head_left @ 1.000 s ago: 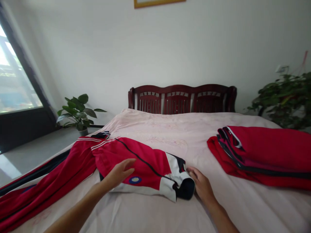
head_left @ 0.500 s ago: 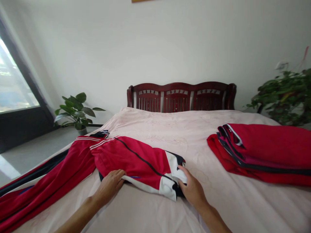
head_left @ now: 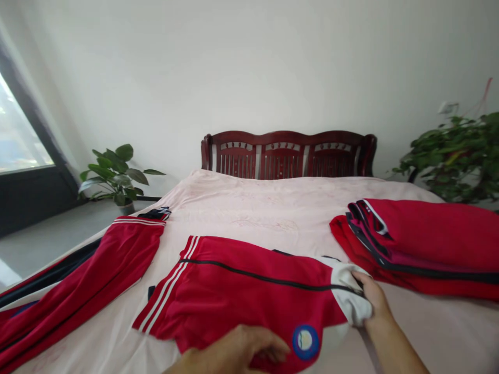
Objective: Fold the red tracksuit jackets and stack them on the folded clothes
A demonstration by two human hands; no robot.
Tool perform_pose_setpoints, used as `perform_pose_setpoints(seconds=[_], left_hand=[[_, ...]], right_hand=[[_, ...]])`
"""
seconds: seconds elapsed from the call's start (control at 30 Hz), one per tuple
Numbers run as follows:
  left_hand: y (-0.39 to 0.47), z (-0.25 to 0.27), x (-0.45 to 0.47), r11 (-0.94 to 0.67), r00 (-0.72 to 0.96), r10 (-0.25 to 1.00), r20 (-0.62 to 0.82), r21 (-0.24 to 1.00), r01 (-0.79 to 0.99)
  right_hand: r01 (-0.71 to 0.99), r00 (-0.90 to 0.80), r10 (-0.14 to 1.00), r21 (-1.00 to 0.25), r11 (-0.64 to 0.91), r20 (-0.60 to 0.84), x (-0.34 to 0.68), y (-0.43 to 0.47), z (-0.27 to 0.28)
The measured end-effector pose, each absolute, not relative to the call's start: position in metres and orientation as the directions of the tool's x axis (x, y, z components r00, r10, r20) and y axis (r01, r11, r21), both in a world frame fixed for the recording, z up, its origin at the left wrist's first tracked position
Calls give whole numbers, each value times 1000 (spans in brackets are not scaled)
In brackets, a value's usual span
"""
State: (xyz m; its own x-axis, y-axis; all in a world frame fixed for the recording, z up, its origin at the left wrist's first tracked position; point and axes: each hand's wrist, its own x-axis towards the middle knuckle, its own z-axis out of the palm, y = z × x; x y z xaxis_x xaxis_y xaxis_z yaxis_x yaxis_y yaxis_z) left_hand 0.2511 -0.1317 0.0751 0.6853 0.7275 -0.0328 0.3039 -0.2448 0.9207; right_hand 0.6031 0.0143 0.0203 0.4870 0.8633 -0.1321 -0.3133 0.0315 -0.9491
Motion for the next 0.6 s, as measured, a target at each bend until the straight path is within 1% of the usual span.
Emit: perform_pose_setpoints(seconds=[0.03, 0.1, 0.13, 0.17, 0.2, 0.27, 0.33, 0.43, 0.53, 0.6], left_hand=[[-120, 76, 245, -273, 612, 791, 8, 900, 341], [-86, 78, 225, -335, 396, 907, 141, 810, 482], [-66, 78, 212, -357, 309, 928, 210, 742, 568], [-46, 77, 197, -367, 264, 930, 255, 648, 667], [-26, 77, 183, -343, 231, 936, 265, 542, 768], [5, 76, 156, -265, 215, 955, 202, 266, 927], [24, 74, 135, -199, 171, 970, 172, 165, 966], [34, 71, 118, -168, 151, 979, 139, 116, 979], [30, 77, 116, -230, 220, 969, 112, 83, 970], [20, 85, 120, -285, 275, 952, 134, 68, 956]], right_hand=[[-346, 444, 877, -938, -19, -181, 606, 12, 15], [-375, 415, 878, -924, -74, -238, 605, 6, 9], [-362, 430, 872, -930, -69, -232, 602, 4, 8], [-331, 460, 863, -942, -51, -209, 599, 2, 8], [-284, 495, 851, -958, -29, -173, 596, 1, 10], [-177, 537, 838, -984, -5, -101, 591, -1, 14], [-100, 544, 837, -995, -5, -59, 588, -3, 17], [-59, 543, 837, -998, -29, -57, 589, -5, 19], [-45, 536, 842, -998, -41, -59, 591, -7, 19], [-65, 528, 847, -997, -37, -66, 591, -7, 18]])
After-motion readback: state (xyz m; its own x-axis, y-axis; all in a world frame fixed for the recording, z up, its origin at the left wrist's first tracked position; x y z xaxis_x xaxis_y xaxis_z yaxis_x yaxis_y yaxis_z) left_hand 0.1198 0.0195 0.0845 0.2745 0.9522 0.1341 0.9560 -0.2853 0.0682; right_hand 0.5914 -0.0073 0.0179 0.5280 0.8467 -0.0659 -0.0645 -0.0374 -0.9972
